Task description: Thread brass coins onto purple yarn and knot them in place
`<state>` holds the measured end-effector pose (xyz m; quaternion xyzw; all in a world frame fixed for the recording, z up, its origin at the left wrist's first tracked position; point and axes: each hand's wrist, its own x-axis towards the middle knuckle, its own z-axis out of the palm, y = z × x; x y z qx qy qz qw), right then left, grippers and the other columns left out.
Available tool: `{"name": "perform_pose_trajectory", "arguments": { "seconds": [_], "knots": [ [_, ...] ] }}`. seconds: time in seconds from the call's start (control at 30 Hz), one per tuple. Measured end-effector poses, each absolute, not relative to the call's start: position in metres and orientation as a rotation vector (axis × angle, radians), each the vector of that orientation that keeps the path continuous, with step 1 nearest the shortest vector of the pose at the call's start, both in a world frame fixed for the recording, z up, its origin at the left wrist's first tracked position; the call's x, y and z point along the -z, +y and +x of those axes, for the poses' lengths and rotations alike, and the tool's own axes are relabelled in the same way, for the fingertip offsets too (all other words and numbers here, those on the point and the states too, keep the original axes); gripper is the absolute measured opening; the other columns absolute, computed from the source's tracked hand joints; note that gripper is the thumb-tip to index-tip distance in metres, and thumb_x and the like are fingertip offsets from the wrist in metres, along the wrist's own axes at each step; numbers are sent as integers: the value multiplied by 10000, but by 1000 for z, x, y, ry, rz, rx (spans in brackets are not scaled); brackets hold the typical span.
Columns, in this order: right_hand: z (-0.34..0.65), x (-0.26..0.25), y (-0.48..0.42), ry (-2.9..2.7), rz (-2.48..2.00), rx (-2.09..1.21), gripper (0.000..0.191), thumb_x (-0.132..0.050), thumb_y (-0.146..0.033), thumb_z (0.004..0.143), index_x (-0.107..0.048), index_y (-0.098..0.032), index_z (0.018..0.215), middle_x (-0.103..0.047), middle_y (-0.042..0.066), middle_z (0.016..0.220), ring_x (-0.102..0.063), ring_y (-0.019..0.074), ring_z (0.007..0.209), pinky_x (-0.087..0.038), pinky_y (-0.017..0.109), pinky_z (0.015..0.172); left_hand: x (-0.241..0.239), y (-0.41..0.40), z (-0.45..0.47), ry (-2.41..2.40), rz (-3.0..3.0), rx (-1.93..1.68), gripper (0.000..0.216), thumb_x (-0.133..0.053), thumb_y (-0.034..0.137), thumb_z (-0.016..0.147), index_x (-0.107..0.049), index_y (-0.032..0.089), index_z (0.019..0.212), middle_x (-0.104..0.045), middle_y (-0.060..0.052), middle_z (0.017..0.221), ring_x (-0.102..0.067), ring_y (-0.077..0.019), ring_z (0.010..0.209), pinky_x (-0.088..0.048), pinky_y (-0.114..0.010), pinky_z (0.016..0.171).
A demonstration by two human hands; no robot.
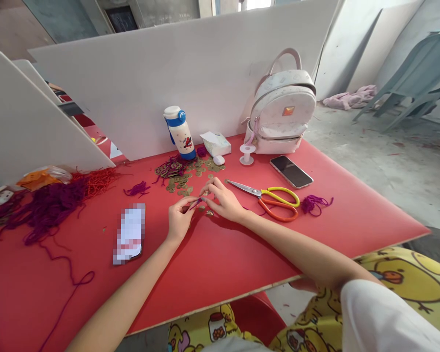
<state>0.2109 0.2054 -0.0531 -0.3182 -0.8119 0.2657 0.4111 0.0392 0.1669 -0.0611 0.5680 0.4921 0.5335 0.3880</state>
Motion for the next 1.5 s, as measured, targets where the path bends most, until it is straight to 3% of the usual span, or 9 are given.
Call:
{"name": "perform_pose_trajectory", "arguments": {
  "seconds": [0.13,0.33,0.47,0.67,0.87,1.03,1.13,1.33,1.5],
  "knots": [
    [209,56,207,-2025,-778,-860,68,-537,-274,890,-534,-206,897,-553,36,862,-519,174,794,-465,315,728,60,167,40,1253,1477,-1357,126,-606,199,794,-708,169,861,-690,-55,898,-691,-170,734,-563,-284,705],
    [208,52,207,-1653,-673,-1634,280,-510,-476,903,-491,-199,868,-501,-20,734,-479,104,558,-454,259,550,59,166,40,1257,1491,-1339,152,-591,254,830,-707,164,866,-691,-61,894,-683,-167,736,-565,-285,713],
    [208,46,206,-1572,-700,-1664,347,-546,-525,868,-500,-192,782,-422,-46,650,-411,90,526,-436,243,522,58,166,40,1278,1483,-1351,156,-603,274,826,-711,169,864,-697,-57,890,-675,-161,721,-566,-270,683],
    [208,45,206,-1526,-660,-1761,381,-672,-501,787,-451,-195,733,-436,-82,508,-521,108,473,-394,226,473,56,166,41,1313,1436,-1351,169,-637,309,806,-723,169,847,-714,-64,880,-674,-153,662,-561,-257,623],
    [208,51,211,-1448,-696,-1569,357,-670,-434,800,-429,-199,680,-450,-75,545,-424,72,470,-383,221,490,56,167,42,1295,1341,-1328,136,-698,267,735,-723,161,817,-722,-59,847,-696,-176,661,-576,-292,660],
    [207,56,213,-1655,-702,-1215,263,-638,-399,835,-518,-188,734,-549,27,871,-564,148,814,-479,287,719,55,168,40,1378,1260,-1361,135,-700,263,727,-727,160,810,-734,-53,759,-695,-186,660,-563,-286,646],
    [205,61,210,-1856,-775,-953,177,-664,-362,826,-620,-190,825,-547,68,1025,-550,198,996,-479,328,821,57,170,38,1422,1234,-1407,138,-704,282,723,-733,172,802,-742,-57,767,-695,-196,706,-558,-283,636],
    [203,67,208,-1967,-839,-959,181,-590,-327,888,-678,-187,816,-589,56,908,-579,168,808,-481,301,724,63,172,36,1401,1210,-1419,162,-718,300,711,-739,173,809,-748,-57,774,-692,-196,705,-551,-284,636],
    [202,68,208,-2151,-754,-884,140,-630,-254,859,-667,-186,742,-628,54,832,-575,194,869,-465,312,765,61,171,37,1339,1165,-1414,202,-740,331,691,-739,168,811,-741,-54,759,-683,-183,691,-537,-262,594]
  ]
}}
